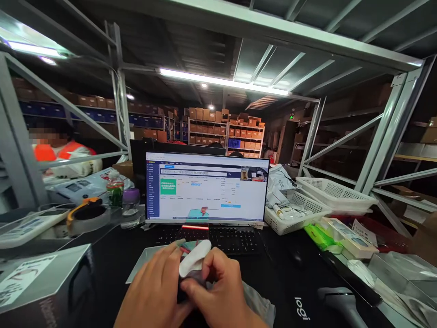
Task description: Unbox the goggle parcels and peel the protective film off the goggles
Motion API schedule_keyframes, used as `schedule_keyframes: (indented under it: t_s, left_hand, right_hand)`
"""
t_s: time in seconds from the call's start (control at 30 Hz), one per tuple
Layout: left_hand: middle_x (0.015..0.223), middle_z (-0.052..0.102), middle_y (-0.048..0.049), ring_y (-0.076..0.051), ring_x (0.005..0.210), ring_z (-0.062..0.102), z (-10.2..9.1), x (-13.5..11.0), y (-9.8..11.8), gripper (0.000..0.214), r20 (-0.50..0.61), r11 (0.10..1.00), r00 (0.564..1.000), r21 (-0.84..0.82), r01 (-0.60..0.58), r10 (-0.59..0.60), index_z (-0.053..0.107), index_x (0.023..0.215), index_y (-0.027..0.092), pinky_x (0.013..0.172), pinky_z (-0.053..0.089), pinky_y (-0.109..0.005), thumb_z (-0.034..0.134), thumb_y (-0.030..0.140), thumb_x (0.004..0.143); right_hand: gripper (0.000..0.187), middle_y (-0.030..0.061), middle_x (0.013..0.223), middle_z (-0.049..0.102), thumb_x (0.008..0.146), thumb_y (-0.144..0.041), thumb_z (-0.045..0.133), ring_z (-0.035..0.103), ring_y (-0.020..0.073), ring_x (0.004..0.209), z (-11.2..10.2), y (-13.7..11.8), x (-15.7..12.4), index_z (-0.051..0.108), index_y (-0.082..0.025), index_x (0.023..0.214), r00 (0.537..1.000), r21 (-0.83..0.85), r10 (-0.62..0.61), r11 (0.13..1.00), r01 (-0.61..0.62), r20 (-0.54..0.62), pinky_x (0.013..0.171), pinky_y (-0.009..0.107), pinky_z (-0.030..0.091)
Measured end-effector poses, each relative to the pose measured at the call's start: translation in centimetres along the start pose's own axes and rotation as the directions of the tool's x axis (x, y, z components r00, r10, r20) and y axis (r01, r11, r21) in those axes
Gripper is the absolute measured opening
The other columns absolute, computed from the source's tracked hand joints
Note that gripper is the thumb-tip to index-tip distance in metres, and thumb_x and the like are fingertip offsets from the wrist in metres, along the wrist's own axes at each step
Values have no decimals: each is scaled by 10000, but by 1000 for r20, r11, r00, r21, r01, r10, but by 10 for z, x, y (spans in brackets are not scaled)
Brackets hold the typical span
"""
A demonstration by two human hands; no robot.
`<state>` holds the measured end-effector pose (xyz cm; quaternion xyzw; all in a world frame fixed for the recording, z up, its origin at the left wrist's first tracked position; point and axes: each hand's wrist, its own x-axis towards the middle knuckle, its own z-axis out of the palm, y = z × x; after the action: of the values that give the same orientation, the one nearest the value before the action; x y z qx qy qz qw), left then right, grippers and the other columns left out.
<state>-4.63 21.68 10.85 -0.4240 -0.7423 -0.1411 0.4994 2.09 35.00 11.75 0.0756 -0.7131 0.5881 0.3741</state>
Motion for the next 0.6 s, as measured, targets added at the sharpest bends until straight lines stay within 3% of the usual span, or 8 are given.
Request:
schedule_keyframes:
  t_s: [0.07,0.13,0.27,0.43,0.5,0.6]
  left_hand:
    - [1094,676,-162,-303,967,667,1,1,-2,389,25,998,1000,-61,-9,11,535,1160,130,808,579,-423,558,196,777]
    - [1111,672,-147,-299,984,677,0,4,-2,451,48,982,999,-188,8,1,511,1198,173,815,593,-423,550,150,749]
    - [1284,598,-153,-278,1136,655,-4,13,-3,587,176,867,984,-493,77,13,491,1236,232,849,619,-360,544,78,672]
    - [1378,537,-128,-279,1159,646,-7,13,-12,552,213,816,973,-576,49,92,549,1176,271,843,631,-375,478,34,683]
    - [1394,519,-127,-288,1164,643,-4,11,-14,542,252,809,964,-581,83,82,545,1198,276,833,633,-382,483,50,710]
    - [1413,481,-141,-271,1130,661,2,7,-11,559,320,783,946,-601,163,49,495,1259,273,791,637,-345,475,61,742]
  right_hand:
    - [371,-79,533,410,668,-115,694,328,75,508,-1,0,-1,346,-201,572,993,-142,-119,983,120,14,494,206,261]
    - [398,-77,504,397,696,-135,692,322,72,488,-7,-4,2,331,-195,537,990,-194,-137,971,139,26,489,215,249]
    - [500,-56,528,419,733,-294,758,332,91,524,-28,-18,13,308,-208,530,997,-47,70,996,-71,-23,498,225,263]
    - [575,-60,604,447,651,-394,869,333,84,547,-49,-19,29,325,-212,601,948,302,317,902,-309,22,521,213,286]
    - [580,-62,627,453,653,-398,879,354,82,553,-51,-14,32,331,-212,625,934,394,357,854,-339,29,533,211,299]
    - [550,-68,616,434,678,-405,869,345,82,554,-49,-9,35,357,-208,637,936,374,352,871,-319,-21,536,209,287]
